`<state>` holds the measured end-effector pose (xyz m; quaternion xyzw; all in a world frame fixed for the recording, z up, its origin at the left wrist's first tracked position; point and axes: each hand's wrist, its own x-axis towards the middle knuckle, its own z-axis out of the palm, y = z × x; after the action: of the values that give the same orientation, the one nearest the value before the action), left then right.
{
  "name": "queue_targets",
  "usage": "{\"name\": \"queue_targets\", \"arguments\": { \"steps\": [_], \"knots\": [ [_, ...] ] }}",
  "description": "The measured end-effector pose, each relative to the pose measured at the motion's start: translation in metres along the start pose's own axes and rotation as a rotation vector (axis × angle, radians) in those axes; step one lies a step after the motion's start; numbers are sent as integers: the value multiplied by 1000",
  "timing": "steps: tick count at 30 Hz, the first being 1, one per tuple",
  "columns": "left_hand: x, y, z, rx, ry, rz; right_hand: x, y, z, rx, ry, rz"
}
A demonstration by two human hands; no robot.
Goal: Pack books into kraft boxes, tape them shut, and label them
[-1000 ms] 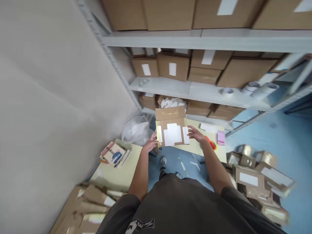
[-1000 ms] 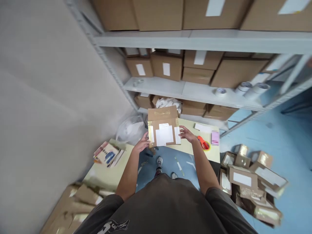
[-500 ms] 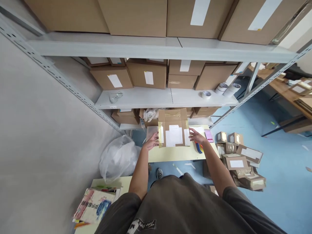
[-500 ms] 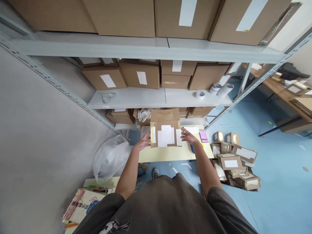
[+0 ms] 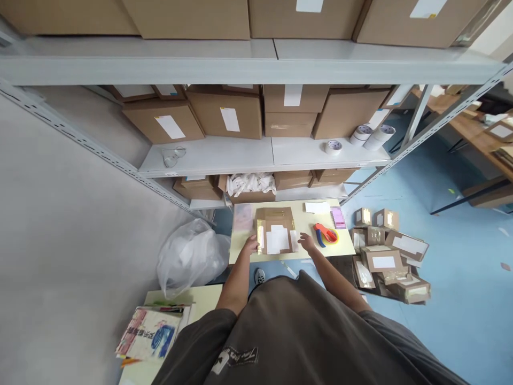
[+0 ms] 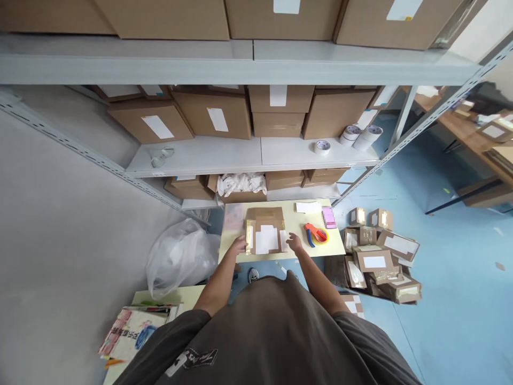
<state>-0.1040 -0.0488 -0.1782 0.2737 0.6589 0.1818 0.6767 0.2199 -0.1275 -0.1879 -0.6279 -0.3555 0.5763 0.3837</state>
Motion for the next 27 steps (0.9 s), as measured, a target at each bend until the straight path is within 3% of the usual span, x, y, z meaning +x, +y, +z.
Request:
{"name": "queue_targets", "arguments": {
  "steps": [3,5,8,11,14,17,19,21,24,27],
  "knots": [
    [-5,-22,12,-66,39,52,-13,12,10,-264,38,-25],
    [-13,-24,20,-117,54,111,-20,12,23,-443,-41,-137],
    [-31,-10,40,-175,126,199,-25,6,46,-602,-130,-297],
    [-48,12,67,-245,91,353,-29,-8,60,-616,-16,-402],
    [-54,34,82,-277,48,473,-29,-28,51,-496,128,-411],
    [-43,59,68,-194,144,529,-27,-47,25,-337,185,-345],
    [-32,80,48,-107,281,539,-27,-57,5,-245,180,-314],
    [-21,102,27,-68,320,532,-29,-62,-10,-160,149,-319],
    [-10,123,10,-57,171,579,-33,-64,-20,-107,123,-327],
    [-6,121,9,-46,-4,607,-33,-63,-14,-125,152,-295]
  ]
}}
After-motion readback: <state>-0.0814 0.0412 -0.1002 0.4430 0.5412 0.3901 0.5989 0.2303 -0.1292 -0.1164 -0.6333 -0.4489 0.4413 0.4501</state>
